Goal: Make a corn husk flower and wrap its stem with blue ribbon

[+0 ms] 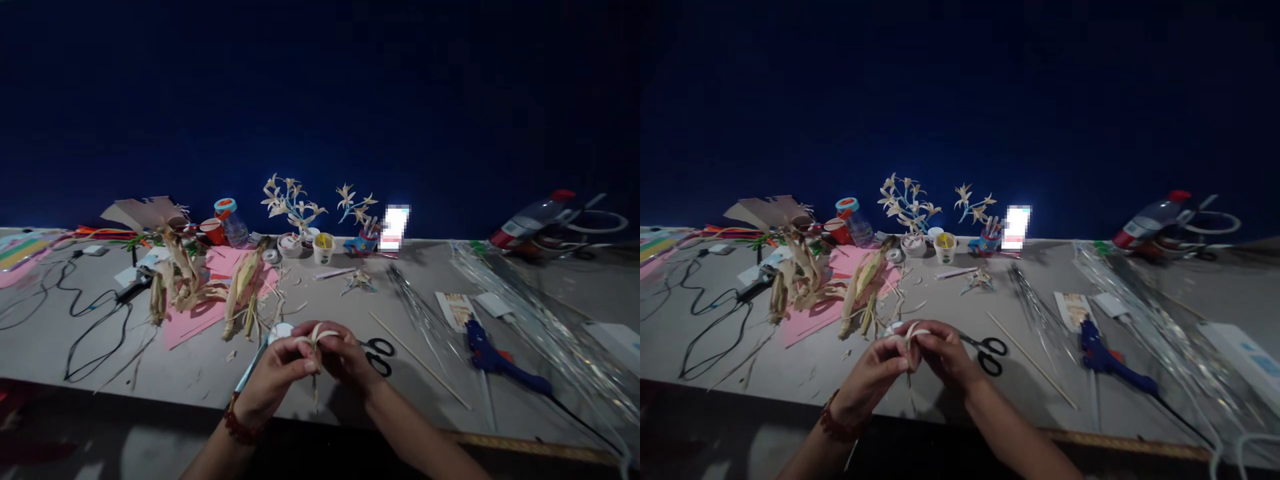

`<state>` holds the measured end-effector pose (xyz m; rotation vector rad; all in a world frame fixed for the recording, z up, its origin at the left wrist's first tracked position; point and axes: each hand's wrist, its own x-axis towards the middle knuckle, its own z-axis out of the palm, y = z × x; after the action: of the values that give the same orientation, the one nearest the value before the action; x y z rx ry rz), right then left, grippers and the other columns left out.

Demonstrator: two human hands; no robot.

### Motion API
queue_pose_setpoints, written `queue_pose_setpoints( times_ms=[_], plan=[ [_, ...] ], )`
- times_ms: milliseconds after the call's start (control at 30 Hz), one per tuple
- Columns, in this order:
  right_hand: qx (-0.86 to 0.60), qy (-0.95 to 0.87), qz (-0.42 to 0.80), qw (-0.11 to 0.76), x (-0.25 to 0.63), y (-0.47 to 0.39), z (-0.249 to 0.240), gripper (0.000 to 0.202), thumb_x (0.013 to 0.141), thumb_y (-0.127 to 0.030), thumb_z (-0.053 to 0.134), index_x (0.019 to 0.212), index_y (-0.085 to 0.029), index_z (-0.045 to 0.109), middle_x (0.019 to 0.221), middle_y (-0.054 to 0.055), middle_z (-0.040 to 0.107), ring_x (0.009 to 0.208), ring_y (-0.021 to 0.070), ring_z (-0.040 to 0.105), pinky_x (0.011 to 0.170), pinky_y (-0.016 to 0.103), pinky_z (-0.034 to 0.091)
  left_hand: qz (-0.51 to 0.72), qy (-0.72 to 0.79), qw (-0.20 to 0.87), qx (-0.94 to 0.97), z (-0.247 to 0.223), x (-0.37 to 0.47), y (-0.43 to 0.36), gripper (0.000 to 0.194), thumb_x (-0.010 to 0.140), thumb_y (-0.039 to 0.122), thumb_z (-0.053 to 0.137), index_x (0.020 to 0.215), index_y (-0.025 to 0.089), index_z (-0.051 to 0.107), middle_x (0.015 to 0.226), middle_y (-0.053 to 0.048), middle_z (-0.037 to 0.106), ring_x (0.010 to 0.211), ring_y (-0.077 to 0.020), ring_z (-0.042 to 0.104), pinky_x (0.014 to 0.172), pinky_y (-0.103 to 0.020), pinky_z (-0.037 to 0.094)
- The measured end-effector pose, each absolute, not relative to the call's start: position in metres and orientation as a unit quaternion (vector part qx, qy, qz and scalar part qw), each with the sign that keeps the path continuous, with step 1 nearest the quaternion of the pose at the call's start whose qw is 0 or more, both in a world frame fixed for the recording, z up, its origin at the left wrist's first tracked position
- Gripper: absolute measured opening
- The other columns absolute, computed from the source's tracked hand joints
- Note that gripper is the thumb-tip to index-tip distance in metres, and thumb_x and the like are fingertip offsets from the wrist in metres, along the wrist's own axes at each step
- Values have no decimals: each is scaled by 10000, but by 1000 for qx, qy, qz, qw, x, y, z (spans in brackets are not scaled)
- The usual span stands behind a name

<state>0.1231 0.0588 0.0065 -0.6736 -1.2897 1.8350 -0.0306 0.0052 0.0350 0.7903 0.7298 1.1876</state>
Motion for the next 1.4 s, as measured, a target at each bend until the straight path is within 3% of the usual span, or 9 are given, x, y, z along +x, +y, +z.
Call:
queue_pose_setpoints(
  times_ms=[67, 100, 133, 200, 333, 667, 967, 1200, 1400],
  plan=[
    [-357, -613, 601, 368, 139, 71, -6, 395, 915, -535, 503, 862, -197, 700, 934, 112, 744, 789, 223, 698, 738, 359, 548, 556, 331, 671, 363, 33, -36, 2, 194, 718, 309, 867, 686, 170, 735, 702, -36, 641, 743, -177, 566, 752, -307, 433],
    [-417, -692, 504, 307, 147, 83, -11, 395, 946, -500, 466, 878, -196, 709, 836, 82, 743, 701, 197, 678, 678, 330, 544, 574, 338, 656, 357, 32, -40, 2, 195, 718, 311, 866, 683, 176, 731, 711, -35, 641, 761, -182, 572, 760, -309, 435],
    [-449, -716, 456, 278, 155, 97, -15, 333, 921, -453, 532, 868, -185, 722, 771, 73, 734, 669, 201, 661, 655, 329, 535, 593, 349, 639, 344, 31, -42, 1, 195, 715, 308, 868, 681, 181, 724, 723, -34, 643, 780, -185, 578, 772, -309, 439],
    [-493, -735, 385, 262, 164, 131, -19, 209, 880, -340, 599, 908, -182, 733, 868, 82, 748, 754, 215, 658, 718, 344, 527, 623, 380, 611, 307, 27, -44, 3, 196, 702, 299, 876, 692, 189, 715, 749, -28, 652, 796, -180, 582, 787, -300, 445],
    [-526, -785, 256, 202, 150, 189, -15, 221, 909, -193, 597, 1093, -189, 720, 1085, 99, 729, 986, 241, 656, 913, 378, 489, 625, 403, 607, 279, 21, -39, 6, 235, 677, 320, 894, 701, 179, 708, 748, -25, 651, 769, -166, 577, 755, -282, 452],
    [-482, -869, 95, 64, 103, 216, -27, 314, 986, -332, 626, 1263, -185, 611, 1289, 101, 625, 1077, 239, 654, 904, 443, 571, 628, 408, 609, 262, 13, -39, 2, 241, 659, 312, 908, 708, 171, 718, 751, -23, 649, 787, -160, 572, 776, -276, 451],
    [-490, -866, 89, 54, 116, 212, -29, 325, 985, -336, 627, 1268, -178, 607, 1285, 96, 626, 1075, 246, 655, 899, 451, 573, 606, 379, 640, 283, 10, -28, 9, 220, 684, 291, 893, 721, 165, 717, 749, -18, 653, 761, -146, 567, 768, -266, 442],
    [-483, -838, 216, 134, 122, 215, -26, 313, 988, -337, 623, 1262, -186, 611, 1292, 95, 623, 1080, 242, 652, 906, 449, 570, 612, 389, 634, 269, 10, -31, 1, 234, 661, 279, 904, 729, 159, 714, 753, -22, 653, 752, -147, 570, 772, -273, 445],
    [-496, -715, 431, 239, 155, 189, -20, 226, 964, -366, 584, 956, -155, 664, 837, 40, 715, 698, 163, 660, 679, 325, 563, 606, 388, 644, 260, 3, -32, 3, 235, 680, 281, 894, 734, 151, 706, 753, -21, 638, 751, -139, 561, 763, -260, 440]
  ],
)
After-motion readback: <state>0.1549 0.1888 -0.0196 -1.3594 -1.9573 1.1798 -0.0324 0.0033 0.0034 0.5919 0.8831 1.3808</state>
